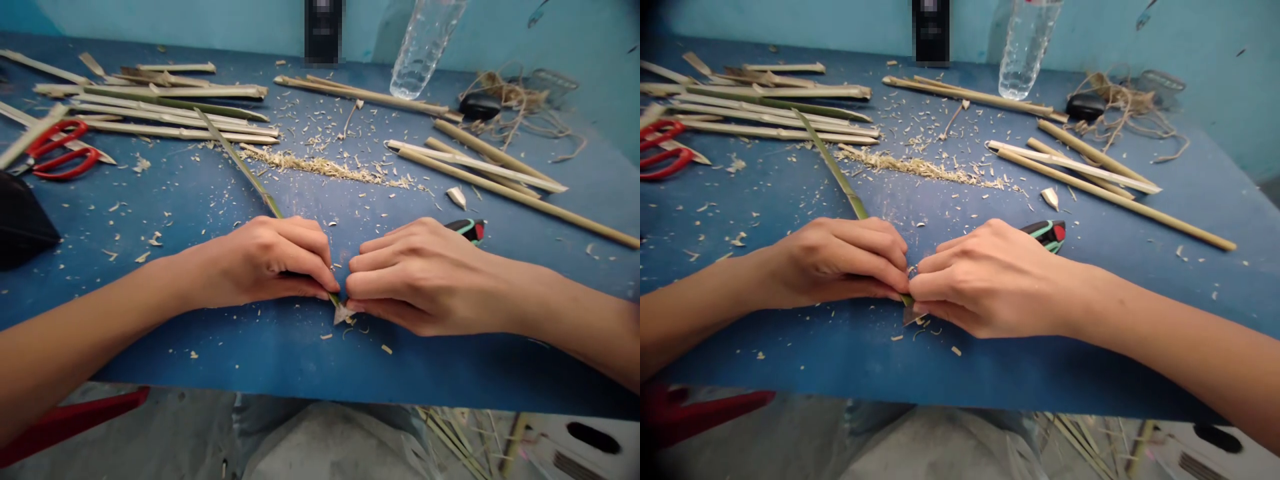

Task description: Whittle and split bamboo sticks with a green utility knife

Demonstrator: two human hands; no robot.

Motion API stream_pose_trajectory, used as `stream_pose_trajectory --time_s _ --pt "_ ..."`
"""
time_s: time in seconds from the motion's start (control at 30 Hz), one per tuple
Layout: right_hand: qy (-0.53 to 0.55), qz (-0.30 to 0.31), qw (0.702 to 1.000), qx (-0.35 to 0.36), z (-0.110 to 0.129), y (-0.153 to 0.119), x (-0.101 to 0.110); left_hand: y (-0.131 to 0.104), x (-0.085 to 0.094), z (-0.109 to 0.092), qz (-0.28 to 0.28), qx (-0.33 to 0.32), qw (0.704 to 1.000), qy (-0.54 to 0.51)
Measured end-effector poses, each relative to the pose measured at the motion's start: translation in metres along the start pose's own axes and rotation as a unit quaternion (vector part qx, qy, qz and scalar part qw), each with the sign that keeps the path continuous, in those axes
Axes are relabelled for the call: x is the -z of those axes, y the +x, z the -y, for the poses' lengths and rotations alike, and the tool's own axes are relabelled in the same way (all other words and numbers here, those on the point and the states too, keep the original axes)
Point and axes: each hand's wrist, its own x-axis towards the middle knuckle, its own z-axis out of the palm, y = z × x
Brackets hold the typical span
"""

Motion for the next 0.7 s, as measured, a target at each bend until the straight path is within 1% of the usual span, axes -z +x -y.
stream_pose_trajectory --time_s 0.07,0.13,0.27,0.37,0.5,0.6,0.7 --pt "0.001 0.021 1.000 0.006 0.001 0.000 0.002 0.000 0.000 0.000 -0.001 -0.003 1.000 0.001" --pt "-0.008 0.013 1.000 0.010 0.002 -0.002 0.001 0.000 -0.001 0.000 -0.002 -0.008 1.000 0.000" --pt "-0.033 -0.049 0.998 0.010 0.001 -0.007 -0.007 -0.002 0.000 -0.003 -0.014 -0.013 1.000 0.001" --pt "-0.079 -0.104 0.991 0.022 0.000 -0.009 -0.014 -0.005 0.002 -0.009 -0.005 0.002 1.000 0.005" --pt "-0.125 -0.155 0.980 0.003 0.002 -0.010 -0.017 -0.007 0.003 -0.014 0.004 0.022 1.000 0.013" --pt "-0.131 -0.172 0.976 -0.010 0.004 -0.011 -0.016 -0.007 0.003 -0.013 0.010 0.035 0.999 0.014" --pt "-0.136 -0.167 0.976 -0.015 0.004 -0.011 -0.015 -0.006 0.003 -0.012 0.029 0.036 0.999 0.024"
